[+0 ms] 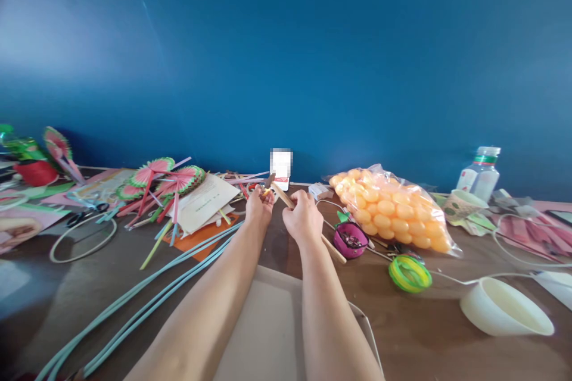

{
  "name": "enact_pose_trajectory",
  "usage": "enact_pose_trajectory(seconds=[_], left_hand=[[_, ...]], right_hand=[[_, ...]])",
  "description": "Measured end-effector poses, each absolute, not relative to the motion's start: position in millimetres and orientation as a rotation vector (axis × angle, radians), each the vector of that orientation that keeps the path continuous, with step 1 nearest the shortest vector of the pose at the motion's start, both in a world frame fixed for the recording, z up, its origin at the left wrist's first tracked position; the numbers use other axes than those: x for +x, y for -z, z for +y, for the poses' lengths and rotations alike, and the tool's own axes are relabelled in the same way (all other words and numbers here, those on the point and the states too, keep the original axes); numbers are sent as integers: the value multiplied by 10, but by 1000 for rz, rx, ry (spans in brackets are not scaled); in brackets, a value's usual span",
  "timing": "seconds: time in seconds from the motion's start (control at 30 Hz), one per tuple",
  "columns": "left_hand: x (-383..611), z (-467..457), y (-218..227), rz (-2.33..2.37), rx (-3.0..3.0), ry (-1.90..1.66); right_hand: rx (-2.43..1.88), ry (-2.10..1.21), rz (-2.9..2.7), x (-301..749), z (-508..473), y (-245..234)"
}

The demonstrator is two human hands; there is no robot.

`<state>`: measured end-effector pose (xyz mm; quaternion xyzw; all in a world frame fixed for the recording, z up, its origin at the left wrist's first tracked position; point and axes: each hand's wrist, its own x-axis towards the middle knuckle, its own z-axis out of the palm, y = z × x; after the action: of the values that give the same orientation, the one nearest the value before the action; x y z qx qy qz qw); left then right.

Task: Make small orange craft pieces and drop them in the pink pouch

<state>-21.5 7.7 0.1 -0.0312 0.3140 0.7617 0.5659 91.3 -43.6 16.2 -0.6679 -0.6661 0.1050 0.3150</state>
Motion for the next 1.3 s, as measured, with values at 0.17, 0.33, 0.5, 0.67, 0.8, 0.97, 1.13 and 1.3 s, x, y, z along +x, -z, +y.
enact_pose_trajectory(seconds=[0.17, 0.33, 0.5, 0.67, 0.8, 0.97, 1.13, 1.3], left_hand=[[-212, 73, -12, 751, -95, -1789], [-197, 80, -3, 759, -103, -1794], [-199, 85, 13, 775, -86, -1795], [-200, 93, 23, 815, -97, -1786], [-198, 97, 36, 806, -81, -1784], [-212, 111, 59, 881, -112, -1786], [-198, 111, 60, 845, -68, -1788], [-201, 102, 49, 892, -85, -1787]], right_hand=[[-1776, -281, -1764, 910, -436, -158], [-1766, -285, -1751, 907, -449, -180], [-1771, -287, -1747, 907, -454, -180], [-1774, -289, -1750, 905, -455, -184], [-1779, -295, -1785, 907, -451, -176], [-1786, -287, -1757, 911, -448, -179], [-1766, -303, -1800, 897, -439, -155], [-1788, -288, -1759, 901, -437, -160]])
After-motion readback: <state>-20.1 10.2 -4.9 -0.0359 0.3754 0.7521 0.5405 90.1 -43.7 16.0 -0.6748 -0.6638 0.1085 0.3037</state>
